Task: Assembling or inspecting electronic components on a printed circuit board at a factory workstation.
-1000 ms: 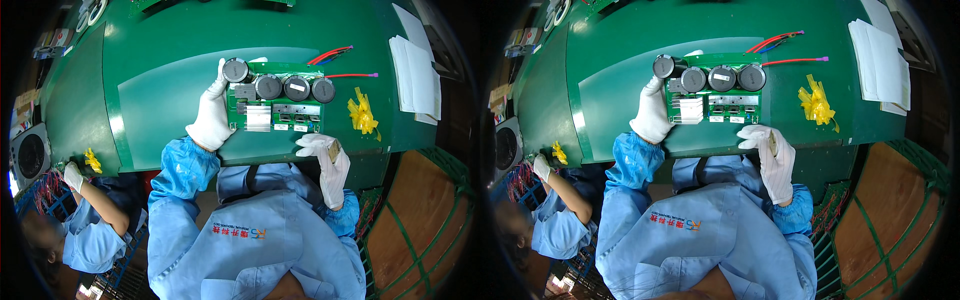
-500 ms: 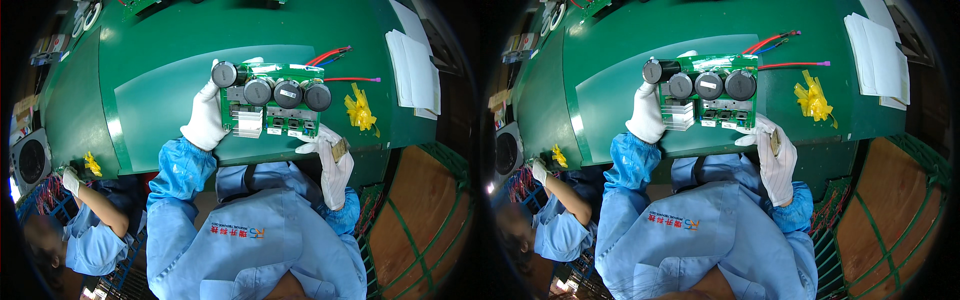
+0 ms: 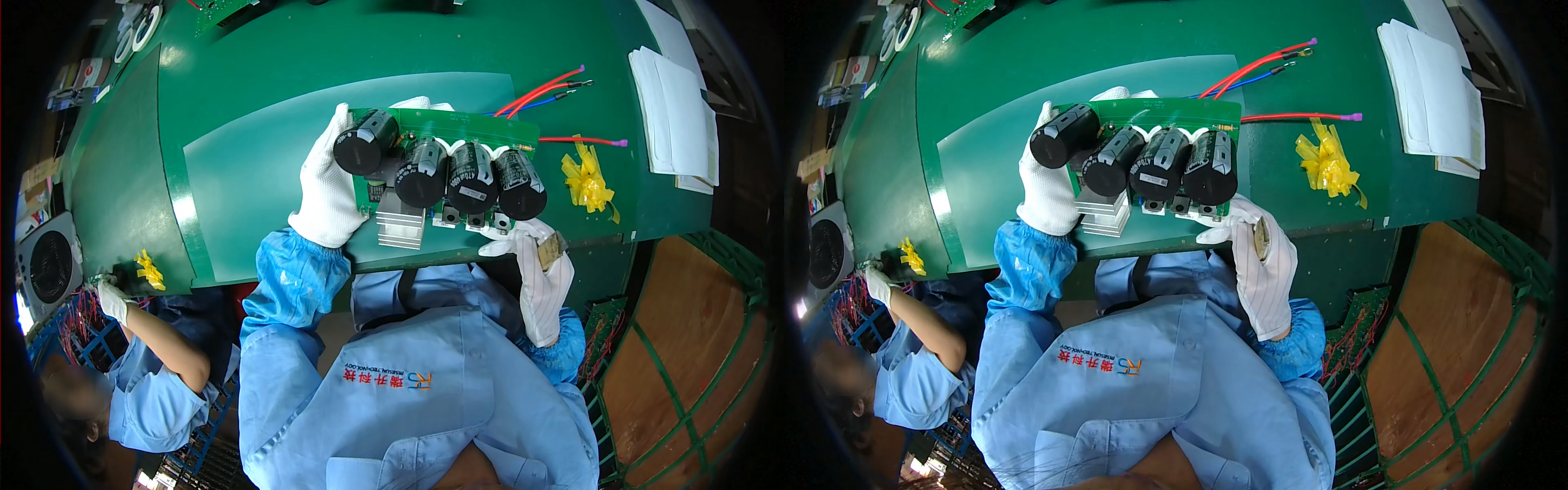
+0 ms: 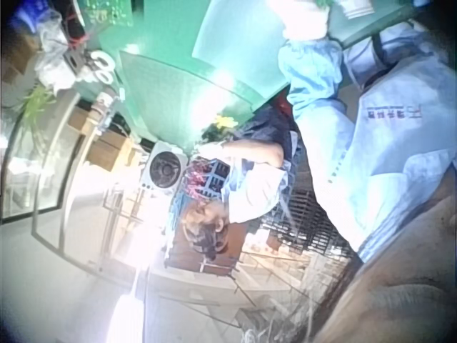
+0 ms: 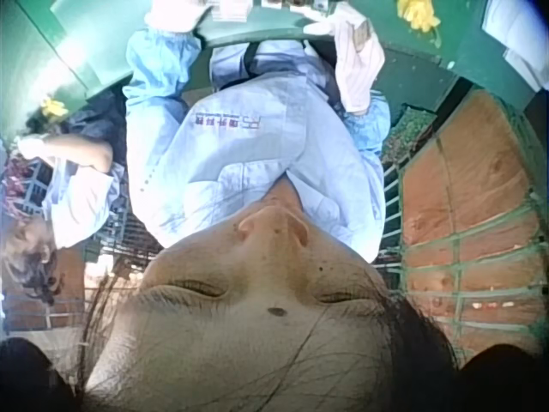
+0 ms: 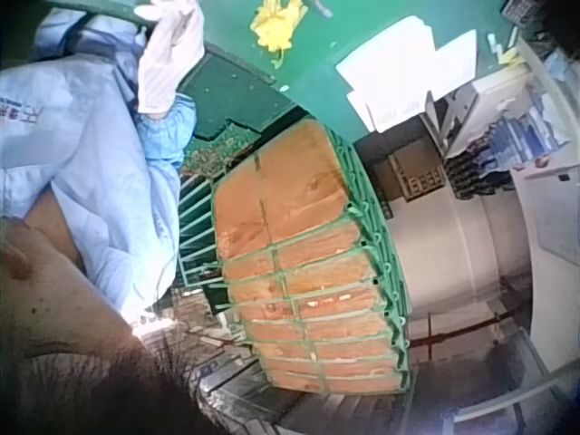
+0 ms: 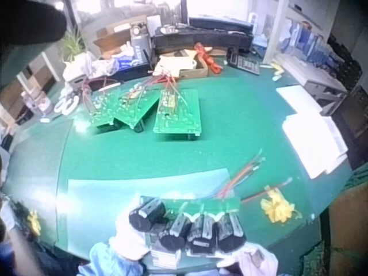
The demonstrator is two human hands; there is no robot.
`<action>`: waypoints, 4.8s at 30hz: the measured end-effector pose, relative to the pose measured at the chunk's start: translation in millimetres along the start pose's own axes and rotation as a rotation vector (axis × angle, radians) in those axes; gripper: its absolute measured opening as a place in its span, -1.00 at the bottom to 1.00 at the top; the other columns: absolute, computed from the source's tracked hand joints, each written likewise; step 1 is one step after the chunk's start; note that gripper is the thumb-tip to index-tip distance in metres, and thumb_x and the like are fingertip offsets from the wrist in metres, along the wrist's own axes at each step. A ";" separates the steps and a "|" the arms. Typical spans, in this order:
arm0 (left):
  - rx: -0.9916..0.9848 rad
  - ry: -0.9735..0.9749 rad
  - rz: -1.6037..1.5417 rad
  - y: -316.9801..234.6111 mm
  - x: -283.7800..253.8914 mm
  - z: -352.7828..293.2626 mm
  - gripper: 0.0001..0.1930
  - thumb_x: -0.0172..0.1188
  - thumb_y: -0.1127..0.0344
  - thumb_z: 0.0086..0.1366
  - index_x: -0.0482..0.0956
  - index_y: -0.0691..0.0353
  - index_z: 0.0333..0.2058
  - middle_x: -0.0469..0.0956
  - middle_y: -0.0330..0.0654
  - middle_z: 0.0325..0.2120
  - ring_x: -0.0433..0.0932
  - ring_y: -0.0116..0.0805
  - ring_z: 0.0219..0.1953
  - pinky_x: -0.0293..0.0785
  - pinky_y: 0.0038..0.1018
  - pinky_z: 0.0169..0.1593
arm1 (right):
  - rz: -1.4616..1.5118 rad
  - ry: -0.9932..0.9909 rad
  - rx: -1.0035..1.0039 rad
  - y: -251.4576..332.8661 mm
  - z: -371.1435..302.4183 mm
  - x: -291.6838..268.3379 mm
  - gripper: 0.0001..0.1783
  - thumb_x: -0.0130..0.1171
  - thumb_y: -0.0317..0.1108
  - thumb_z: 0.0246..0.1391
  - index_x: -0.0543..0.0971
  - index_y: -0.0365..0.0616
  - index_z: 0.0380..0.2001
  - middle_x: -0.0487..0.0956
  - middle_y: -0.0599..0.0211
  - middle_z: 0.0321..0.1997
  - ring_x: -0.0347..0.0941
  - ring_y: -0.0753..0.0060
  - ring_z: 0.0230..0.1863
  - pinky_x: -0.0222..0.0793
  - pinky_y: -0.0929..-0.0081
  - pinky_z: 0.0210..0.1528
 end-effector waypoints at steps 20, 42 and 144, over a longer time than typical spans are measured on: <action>-0.041 -0.041 0.011 -5.7 12.2 -4.2 -0.44 -0.04 -0.05 0.47 0.39 0.37 0.14 0.47 0.02 0.05 0.50 -0.19 0.07 0.46 -0.24 0.15 | -0.205 -0.001 -0.193 -14.3 -8.8 2.7 -0.74 0.01 -0.44 0.30 0.54 -0.38 -0.06 0.64 0.01 -0.18 0.65 0.17 -0.19 0.52 0.42 -0.14; -0.131 -0.014 -0.088 6.6 5.8 6.4 -0.39 -0.08 -0.09 0.46 0.30 0.29 0.25 0.42 0.02 0.16 0.46 -0.11 0.16 0.44 -0.17 0.23 | -0.202 -0.011 -0.184 -9.5 -4.4 3.6 -0.76 0.02 -0.46 0.29 0.53 -0.37 -0.06 0.63 0.03 -0.18 0.62 0.14 -0.22 0.52 0.34 -0.14; 0.272 0.076 0.454 -48.9 32.9 -10.0 -0.30 -0.20 -0.19 0.50 0.52 0.44 0.08 0.60 -0.10 -0.07 0.58 -0.45 -0.16 0.52 -0.51 -0.04 | -0.677 -0.135 -0.642 55.8 16.3 -69.9 -0.42 0.26 -0.61 -0.27 0.65 -0.12 -0.02 0.57 0.34 -0.28 0.49 0.24 -0.30 0.44 0.33 -0.21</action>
Point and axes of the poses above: each hand's wrist, its own z-axis towards the middle knuckle, its own x-axis out of the palm, y = z × x, the point moved 5 cm from there along z, towards the middle knuckle
